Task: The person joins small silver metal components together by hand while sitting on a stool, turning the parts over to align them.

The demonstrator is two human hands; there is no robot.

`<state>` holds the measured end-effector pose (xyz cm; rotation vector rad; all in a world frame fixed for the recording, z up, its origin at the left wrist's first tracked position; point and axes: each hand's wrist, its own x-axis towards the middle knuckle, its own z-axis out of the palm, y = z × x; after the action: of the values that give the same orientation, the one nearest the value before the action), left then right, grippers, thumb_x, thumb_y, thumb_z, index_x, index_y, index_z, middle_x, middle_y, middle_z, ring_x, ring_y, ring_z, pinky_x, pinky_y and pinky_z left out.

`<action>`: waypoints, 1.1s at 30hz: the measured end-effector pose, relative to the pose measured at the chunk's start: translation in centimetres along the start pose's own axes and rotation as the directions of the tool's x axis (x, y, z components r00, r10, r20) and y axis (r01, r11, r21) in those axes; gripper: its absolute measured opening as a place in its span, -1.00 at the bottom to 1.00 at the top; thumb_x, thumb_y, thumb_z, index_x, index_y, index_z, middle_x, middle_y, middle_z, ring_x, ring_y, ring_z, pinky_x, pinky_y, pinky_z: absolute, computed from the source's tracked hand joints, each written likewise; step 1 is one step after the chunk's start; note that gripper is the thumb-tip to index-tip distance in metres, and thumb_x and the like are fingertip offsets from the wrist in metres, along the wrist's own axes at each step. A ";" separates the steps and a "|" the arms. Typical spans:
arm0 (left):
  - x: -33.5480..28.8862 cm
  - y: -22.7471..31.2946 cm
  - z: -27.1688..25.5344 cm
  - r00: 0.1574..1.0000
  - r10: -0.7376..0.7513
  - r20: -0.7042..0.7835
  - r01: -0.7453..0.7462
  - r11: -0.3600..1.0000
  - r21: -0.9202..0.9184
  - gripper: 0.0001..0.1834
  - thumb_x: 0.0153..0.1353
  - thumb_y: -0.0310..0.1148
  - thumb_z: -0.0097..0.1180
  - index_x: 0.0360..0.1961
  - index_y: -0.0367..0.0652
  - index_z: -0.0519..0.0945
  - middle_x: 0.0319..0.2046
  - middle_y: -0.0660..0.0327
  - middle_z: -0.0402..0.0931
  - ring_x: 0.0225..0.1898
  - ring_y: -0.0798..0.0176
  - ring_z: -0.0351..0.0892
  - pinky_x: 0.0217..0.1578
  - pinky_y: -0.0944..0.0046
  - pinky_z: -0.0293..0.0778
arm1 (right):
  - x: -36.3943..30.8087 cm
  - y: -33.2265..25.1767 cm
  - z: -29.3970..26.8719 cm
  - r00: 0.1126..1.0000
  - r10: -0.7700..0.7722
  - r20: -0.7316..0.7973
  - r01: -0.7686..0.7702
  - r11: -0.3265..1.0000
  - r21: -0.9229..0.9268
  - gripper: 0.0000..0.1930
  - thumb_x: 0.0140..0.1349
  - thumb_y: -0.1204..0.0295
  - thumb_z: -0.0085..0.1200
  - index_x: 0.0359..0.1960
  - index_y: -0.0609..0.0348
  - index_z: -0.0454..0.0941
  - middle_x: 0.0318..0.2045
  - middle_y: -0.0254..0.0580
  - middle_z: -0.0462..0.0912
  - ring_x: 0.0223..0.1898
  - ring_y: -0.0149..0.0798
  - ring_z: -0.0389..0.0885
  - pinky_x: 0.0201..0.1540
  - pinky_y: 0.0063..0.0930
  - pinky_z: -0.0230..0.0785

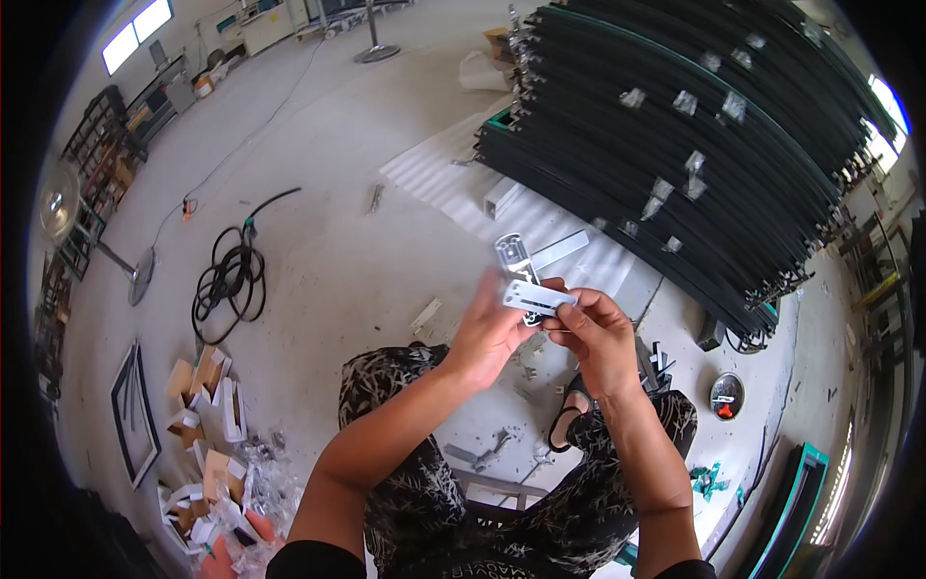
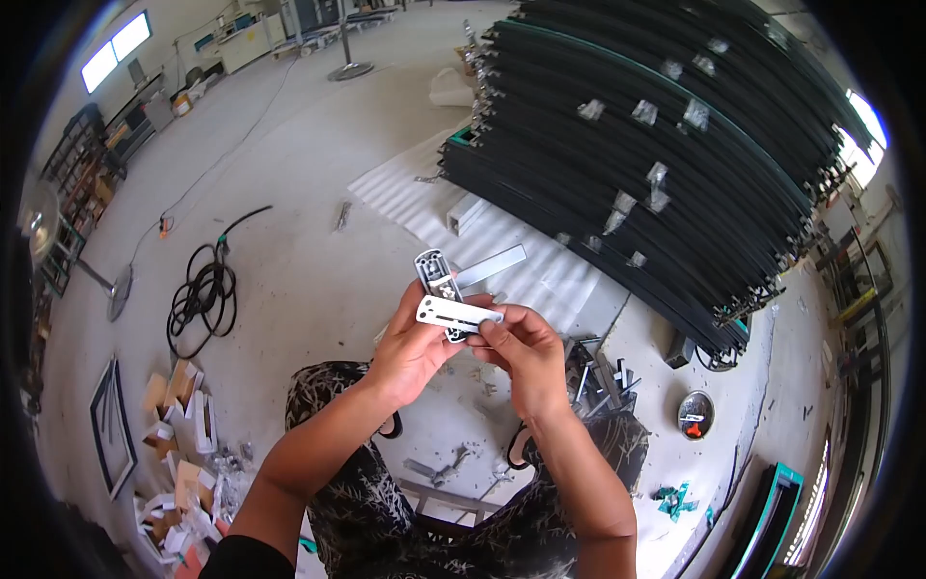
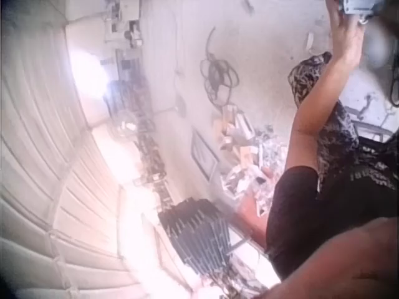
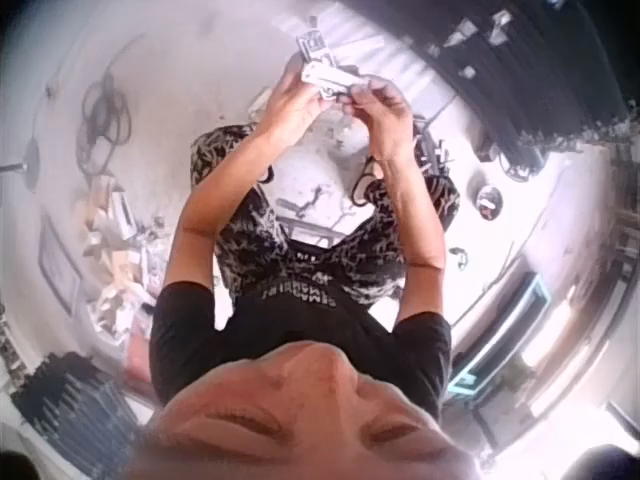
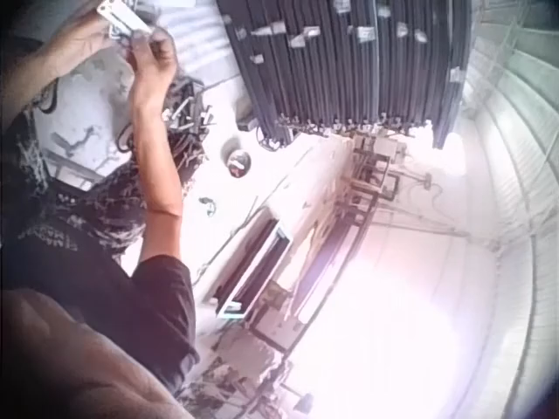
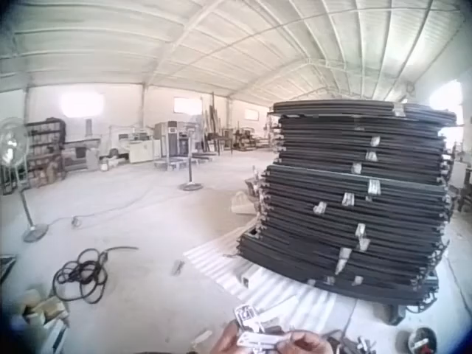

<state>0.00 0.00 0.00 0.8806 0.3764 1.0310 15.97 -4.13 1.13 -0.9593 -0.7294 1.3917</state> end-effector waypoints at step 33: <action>-0.1 3.0 -2.7 0.995 0.022 0.092 -0.015 0.997 -0.074 -0.47 0.39 -0.52 -0.33 0.37 -0.01 0.02 0.19 -0.28 0.22 0.21 -0.06 0.32 0.04 0.01 0.43 | 1.0 0.7 5.1 0.979 -0.178 0.100 0.199 0.943 -0.266 -0.86 0.21 0.54 0.17 -0.24 0.35 0.55 -0.48 -0.30 0.58 -0.53 -0.56 0.46 -0.56 -0.71 0.39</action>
<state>-3.57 1.83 0.71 0.8639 0.2509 1.0105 11.23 -2.57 2.78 -1.0261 -1.0652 1.1814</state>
